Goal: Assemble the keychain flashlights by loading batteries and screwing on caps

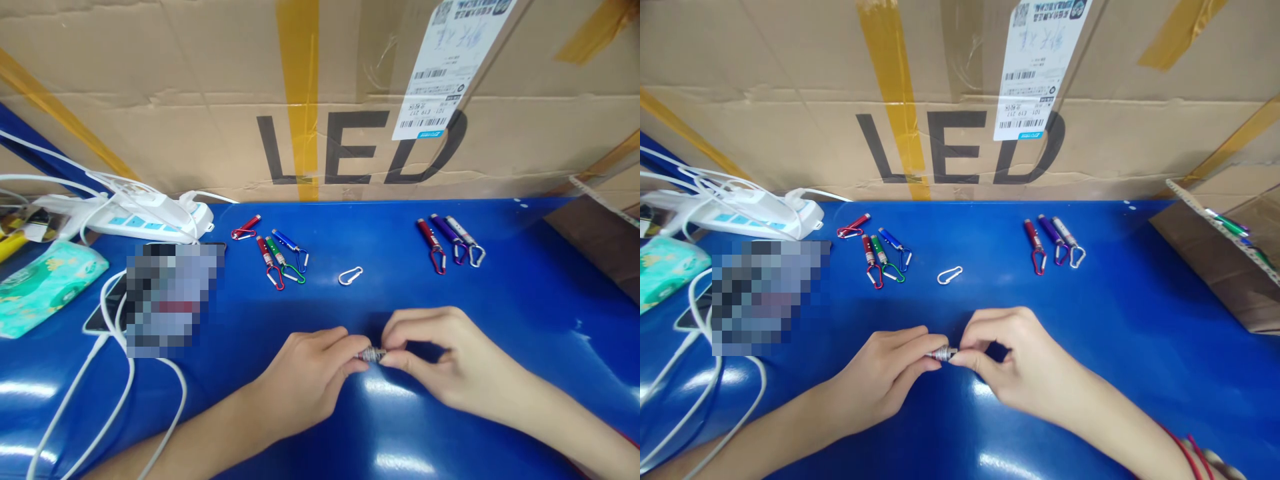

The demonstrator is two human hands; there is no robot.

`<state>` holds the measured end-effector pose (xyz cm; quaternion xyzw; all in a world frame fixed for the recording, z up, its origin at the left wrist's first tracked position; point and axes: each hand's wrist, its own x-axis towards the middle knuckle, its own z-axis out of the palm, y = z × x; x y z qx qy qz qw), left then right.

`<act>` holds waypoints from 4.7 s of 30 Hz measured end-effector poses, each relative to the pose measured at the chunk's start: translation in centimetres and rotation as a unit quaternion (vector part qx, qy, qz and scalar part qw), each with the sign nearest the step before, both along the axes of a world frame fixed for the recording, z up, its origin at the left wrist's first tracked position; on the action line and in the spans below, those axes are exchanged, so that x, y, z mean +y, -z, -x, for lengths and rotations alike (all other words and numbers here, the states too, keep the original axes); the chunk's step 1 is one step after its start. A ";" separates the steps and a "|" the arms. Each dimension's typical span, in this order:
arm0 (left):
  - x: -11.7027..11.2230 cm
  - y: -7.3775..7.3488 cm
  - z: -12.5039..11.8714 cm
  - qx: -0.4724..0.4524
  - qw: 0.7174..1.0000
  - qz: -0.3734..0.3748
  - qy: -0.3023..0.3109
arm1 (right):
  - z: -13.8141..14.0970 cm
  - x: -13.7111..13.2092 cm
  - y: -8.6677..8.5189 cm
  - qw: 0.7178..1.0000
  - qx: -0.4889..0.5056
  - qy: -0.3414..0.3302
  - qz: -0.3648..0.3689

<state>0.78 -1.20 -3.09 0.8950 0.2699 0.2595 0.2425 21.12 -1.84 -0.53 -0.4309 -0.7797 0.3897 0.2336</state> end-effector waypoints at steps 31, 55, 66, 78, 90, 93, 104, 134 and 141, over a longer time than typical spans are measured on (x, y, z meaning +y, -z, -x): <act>0.5 0.0 0.8 0.077 0.986 -0.144 0.026 | 0.8 -0.5 1.0 0.973 0.038 0.000 0.228; 1.3 0.1 0.3 0.025 0.996 0.078 0.020 | -0.2 -1.2 2.8 0.960 -0.017 0.024 -0.277; 1.2 0.4 0.1 -0.057 0.990 0.125 0.013 | 0.1 -0.8 2.5 0.969 0.022 0.040 -0.244; 0.8 1.1 -0.3 -0.088 0.992 0.087 -0.019 | -0.3 -0.4 2.7 0.974 -0.008 -0.006 -0.226; 0.8 1.4 -0.2 -0.112 0.993 0.019 -0.015 | 1.2 -0.4 1.9 0.992 0.063 0.105 0.014; 0.6 1.6 0.0 -0.087 0.996 -0.004 0.008 | 1.3 -0.5 2.0 0.979 0.099 0.111 0.139; 0.6 1.3 0.2 0.014 0.993 -0.109 0.037 | 1.6 0.2 2.4 0.885 0.161 0.135 0.416; -0.1 1.4 -0.3 -0.096 0.994 0.054 -0.021 | 1.5 0.0 2.1 0.926 0.095 0.073 0.359; -0.4 1.7 -0.4 -0.067 0.994 -0.085 -0.032 | 2.1 -0.5 1.8 0.924 0.090 0.073 0.365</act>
